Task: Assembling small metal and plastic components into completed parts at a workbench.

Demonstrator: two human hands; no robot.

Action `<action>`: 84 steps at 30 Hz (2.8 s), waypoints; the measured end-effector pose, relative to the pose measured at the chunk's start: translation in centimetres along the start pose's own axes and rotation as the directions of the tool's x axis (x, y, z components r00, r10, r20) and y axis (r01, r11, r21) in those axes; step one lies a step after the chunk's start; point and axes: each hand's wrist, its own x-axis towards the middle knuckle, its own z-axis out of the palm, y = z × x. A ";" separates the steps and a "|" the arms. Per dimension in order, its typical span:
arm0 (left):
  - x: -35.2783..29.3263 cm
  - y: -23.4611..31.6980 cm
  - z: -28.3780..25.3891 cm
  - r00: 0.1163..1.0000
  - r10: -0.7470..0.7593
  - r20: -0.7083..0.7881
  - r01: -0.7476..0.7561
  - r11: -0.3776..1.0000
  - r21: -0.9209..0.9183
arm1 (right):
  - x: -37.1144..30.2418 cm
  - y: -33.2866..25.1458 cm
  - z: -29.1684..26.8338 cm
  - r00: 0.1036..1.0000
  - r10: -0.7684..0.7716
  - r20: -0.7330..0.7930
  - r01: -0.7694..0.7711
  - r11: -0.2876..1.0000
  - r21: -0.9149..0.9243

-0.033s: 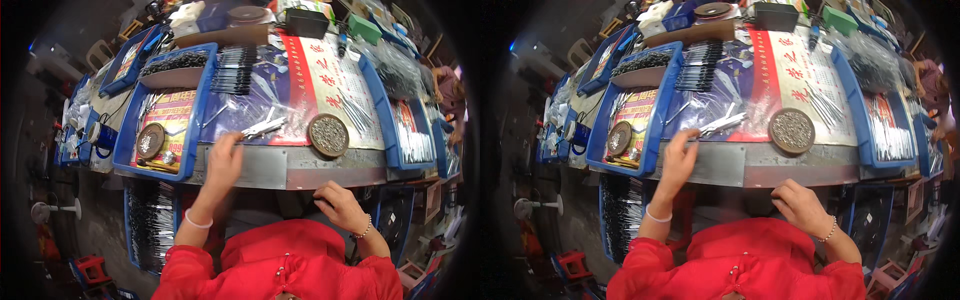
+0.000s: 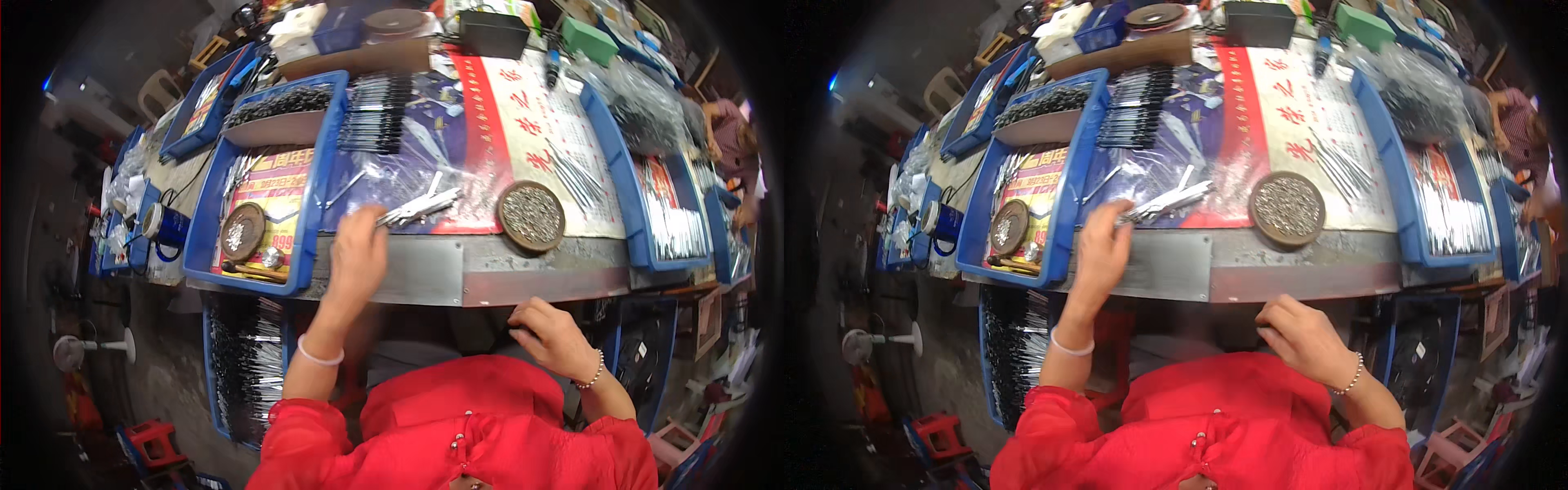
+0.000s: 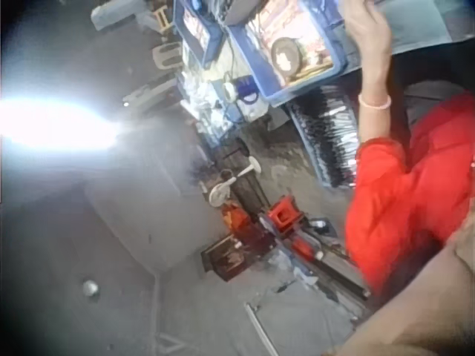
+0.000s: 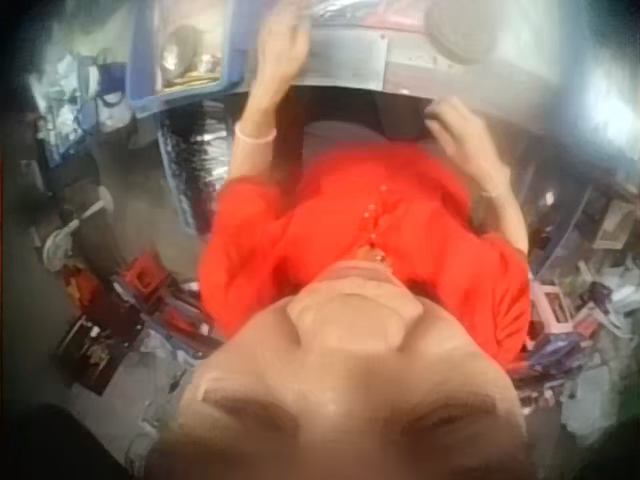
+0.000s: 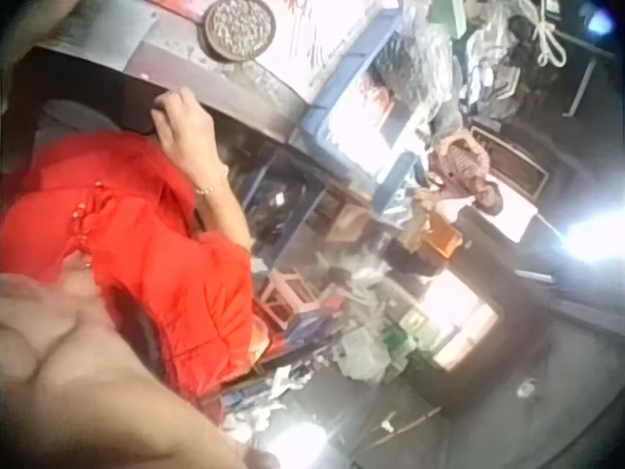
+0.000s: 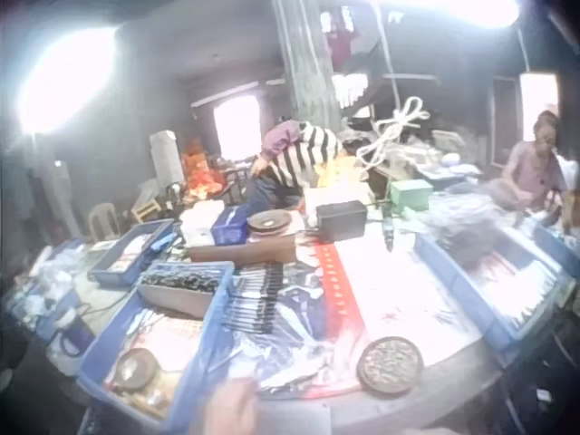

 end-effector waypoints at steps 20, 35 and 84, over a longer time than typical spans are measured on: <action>6.8 -5.2 1.8 0.976 -0.137 0.170 -0.051 0.611 0.790 | -2.6 2.9 -1.3 0.992 -0.091 -0.087 0.089 0.996 -0.026; -2.2 7.3 -3.5 0.807 -0.382 0.450 0.589 0.466 -0.661 | 11.0 15.3 -12.8 0.776 0.312 -0.547 -0.587 0.676 -0.447; -10.6 13.4 2.6 0.448 -0.120 0.886 0.887 -0.063 -0.457 | -2.8 0.8 5.0 0.937 0.272 0.220 -0.244 0.060 0.968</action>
